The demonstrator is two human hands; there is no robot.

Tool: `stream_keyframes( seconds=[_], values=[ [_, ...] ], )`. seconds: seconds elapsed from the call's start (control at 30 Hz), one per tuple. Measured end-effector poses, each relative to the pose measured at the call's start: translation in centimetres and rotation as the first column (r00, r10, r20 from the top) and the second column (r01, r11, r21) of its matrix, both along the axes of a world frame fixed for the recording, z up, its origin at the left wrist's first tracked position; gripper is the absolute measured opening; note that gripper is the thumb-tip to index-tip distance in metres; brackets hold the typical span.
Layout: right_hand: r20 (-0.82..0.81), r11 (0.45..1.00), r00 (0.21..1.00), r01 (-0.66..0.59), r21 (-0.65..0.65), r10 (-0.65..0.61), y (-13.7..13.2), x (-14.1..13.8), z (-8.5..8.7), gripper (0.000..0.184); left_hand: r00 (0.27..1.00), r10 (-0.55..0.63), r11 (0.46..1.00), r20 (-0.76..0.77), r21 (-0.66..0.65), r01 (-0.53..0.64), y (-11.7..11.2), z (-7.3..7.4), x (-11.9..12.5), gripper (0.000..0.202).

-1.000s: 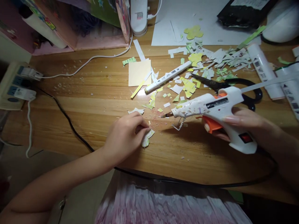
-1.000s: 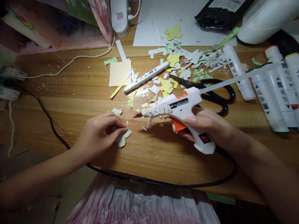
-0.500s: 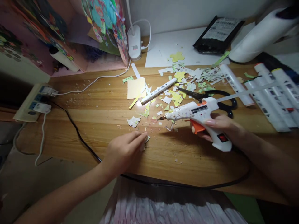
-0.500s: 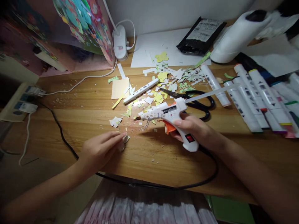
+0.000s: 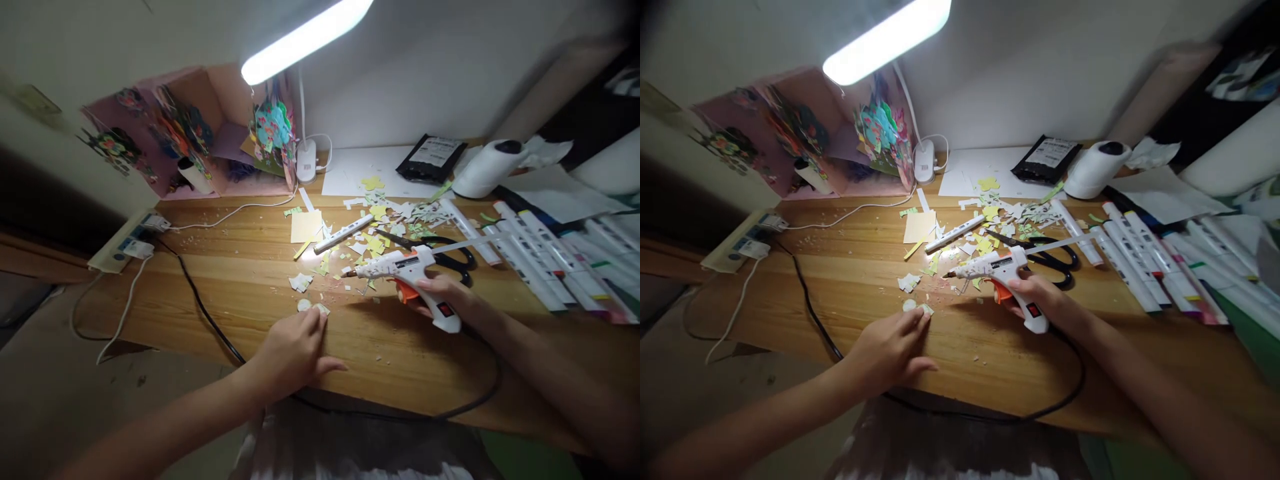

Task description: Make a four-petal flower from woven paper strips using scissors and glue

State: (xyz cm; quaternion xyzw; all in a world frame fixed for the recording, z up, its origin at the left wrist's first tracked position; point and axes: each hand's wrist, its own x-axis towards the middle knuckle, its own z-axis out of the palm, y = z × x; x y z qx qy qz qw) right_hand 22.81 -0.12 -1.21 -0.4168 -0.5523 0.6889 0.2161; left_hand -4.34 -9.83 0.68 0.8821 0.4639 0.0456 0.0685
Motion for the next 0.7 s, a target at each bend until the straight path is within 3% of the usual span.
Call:
stream_keyframes(
  seconds=[0.1,0.2,0.3,0.37,0.4,0.47,0.53,0.6,0.67,0.7],
  values=[
    [-0.013,0.998,0.998,0.057,0.032,-0.057,0.0,0.1,0.0,0.042,0.961,0.146,0.973,0.236,-0.212,-0.096,0.7,1.6,-1.4,0.034],
    [-0.031,0.988,0.991,0.136,0.077,-0.134,-0.6,-0.2,0.1,0.040,0.806,0.325,0.941,0.495,-0.251,-0.226,-0.1,2.5,-2.7,0.032],
    [-0.094,0.969,0.976,0.206,0.138,-0.195,-2.2,-1.8,0.4,0.037,0.648,0.444,0.895,0.619,-0.275,-0.351,-2.6,2.9,-2.4,0.028],
    [-0.169,0.961,0.971,0.202,0.191,-0.171,-3.7,-3.8,0.9,0.040,0.629,0.444,0.895,0.638,-0.283,-0.345,-4.1,3.0,-1.2,0.022],
    [-0.206,0.968,0.973,0.147,0.202,-0.104,-4.4,-5.1,1.1,0.039,0.644,0.422,0.906,0.638,-0.262,-0.333,-4.7,3.0,-0.5,0.021],
    [-0.200,0.973,0.967,-0.116,0.201,0.157,-5.6,-7.9,1.7,0.037,0.656,0.414,0.906,0.631,-0.217,-0.363,-5.1,3.0,0.6,0.026],
    [-0.179,0.950,0.951,-0.208,0.232,0.252,-6.0,-10.5,2.0,0.037,0.633,0.460,0.874,0.623,-0.189,-0.448,-5.0,2.9,1.1,0.020],
    [-0.202,0.939,0.938,-0.224,0.262,0.281,-5.6,-12.3,2.1,0.037,0.604,0.509,0.835,0.613,-0.180,-0.520,-4.8,2.8,0.8,0.011],
    [-0.161,0.877,0.903,-0.324,0.355,0.398,-4.5,-13.2,2.1,0.032,0.612,0.510,0.829,0.604,-0.155,-0.538,-4.8,2.4,-0.3,0.010],
    [-0.083,0.816,0.887,-0.376,0.439,0.453,-3.9,-13.4,2.1,0.028,0.625,0.498,0.832,0.601,-0.128,-0.540,-4.8,2.1,-1.0,0.010]
  ],
)
